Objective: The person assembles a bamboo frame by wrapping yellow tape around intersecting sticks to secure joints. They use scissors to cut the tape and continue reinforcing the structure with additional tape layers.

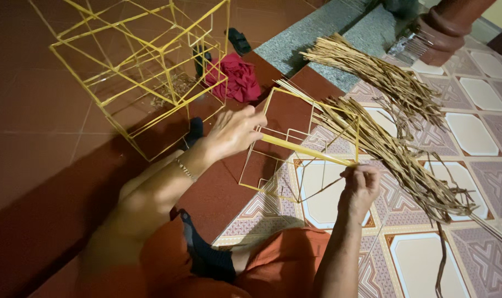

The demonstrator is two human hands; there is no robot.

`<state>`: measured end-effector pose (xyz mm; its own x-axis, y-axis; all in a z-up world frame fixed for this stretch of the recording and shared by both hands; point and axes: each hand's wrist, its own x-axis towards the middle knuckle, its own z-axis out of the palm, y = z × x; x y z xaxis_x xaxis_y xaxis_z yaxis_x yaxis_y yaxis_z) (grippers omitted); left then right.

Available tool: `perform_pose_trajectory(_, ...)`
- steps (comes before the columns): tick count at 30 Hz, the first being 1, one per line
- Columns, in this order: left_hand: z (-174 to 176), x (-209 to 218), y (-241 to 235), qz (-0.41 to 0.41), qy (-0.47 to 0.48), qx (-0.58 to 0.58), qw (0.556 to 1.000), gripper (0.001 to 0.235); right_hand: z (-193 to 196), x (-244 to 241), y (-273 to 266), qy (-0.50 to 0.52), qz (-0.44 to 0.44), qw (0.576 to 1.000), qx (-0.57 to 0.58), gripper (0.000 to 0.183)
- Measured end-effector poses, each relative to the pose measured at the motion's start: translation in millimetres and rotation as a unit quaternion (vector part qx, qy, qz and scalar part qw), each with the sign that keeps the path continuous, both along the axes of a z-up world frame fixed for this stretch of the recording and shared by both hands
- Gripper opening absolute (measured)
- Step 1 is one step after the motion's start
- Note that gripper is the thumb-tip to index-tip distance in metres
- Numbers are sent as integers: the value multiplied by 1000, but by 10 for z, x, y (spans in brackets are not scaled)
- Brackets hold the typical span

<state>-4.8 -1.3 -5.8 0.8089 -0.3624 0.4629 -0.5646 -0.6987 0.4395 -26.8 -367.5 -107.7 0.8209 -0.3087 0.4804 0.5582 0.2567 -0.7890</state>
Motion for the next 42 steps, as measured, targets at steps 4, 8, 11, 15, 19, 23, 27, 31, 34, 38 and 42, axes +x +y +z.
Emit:
perform_pose_trajectory(4, -145, -108, -14, -56, -116, 24, 991, 13, 96, -41, 36, 35, -35, 996, -73, 25)
perform_pose_trajectory(8, -121, -111, 2, -33, -17, 43, 998, 10, 238, -106, 35, 29, -60, 980, -185, 28)
perform_pose_trajectory(11, -81, -106, -17, -33, 6, 0, 999, 17, 308, -157, 30, -8, -104, 939, -329, 24)
perform_pose_trajectory(15, -83, -98, -73, -27, -21, -3, 999, 19, 327, -130, 32, -18, -177, 890, -419, 7)
perform_pose_trajectory(19, -155, -85, -68, -58, -92, 46, 993, 25, 385, -34, -59, -57, -223, 807, -543, 4)
perform_pose_trajectory(23, -250, -74, -142, -75, -240, 104, 962, 10, 453, -17, -117, -78, -248, 782, -567, 4)
perform_pose_trajectory(27, -337, -209, -354, -85, -260, 188, 943, 3, 427, -21, -102, -83, -326, 748, -571, 6)
perform_pose_trajectory(31, -304, -444, -472, -78, -291, 130, 945, 28, 252, -76, 91, -40, -348, 850, -394, 34)
perform_pose_trajectory(34, -228, -445, -537, -66, -202, 168, 963, 4, 103, -240, 431, 149, -140, 972, -113, 30)
perform_pose_trajectory(38, -149, -417, -497, -80, -46, 59, 994, 14, 173, -332, 832, 191, 168, 955, 151, 46)
perform_pose_trajectory(42, -142, -386, -414, -99, 12, -29, 995, 17, 255, -278, 978, 156, 248, 923, 249, 56)
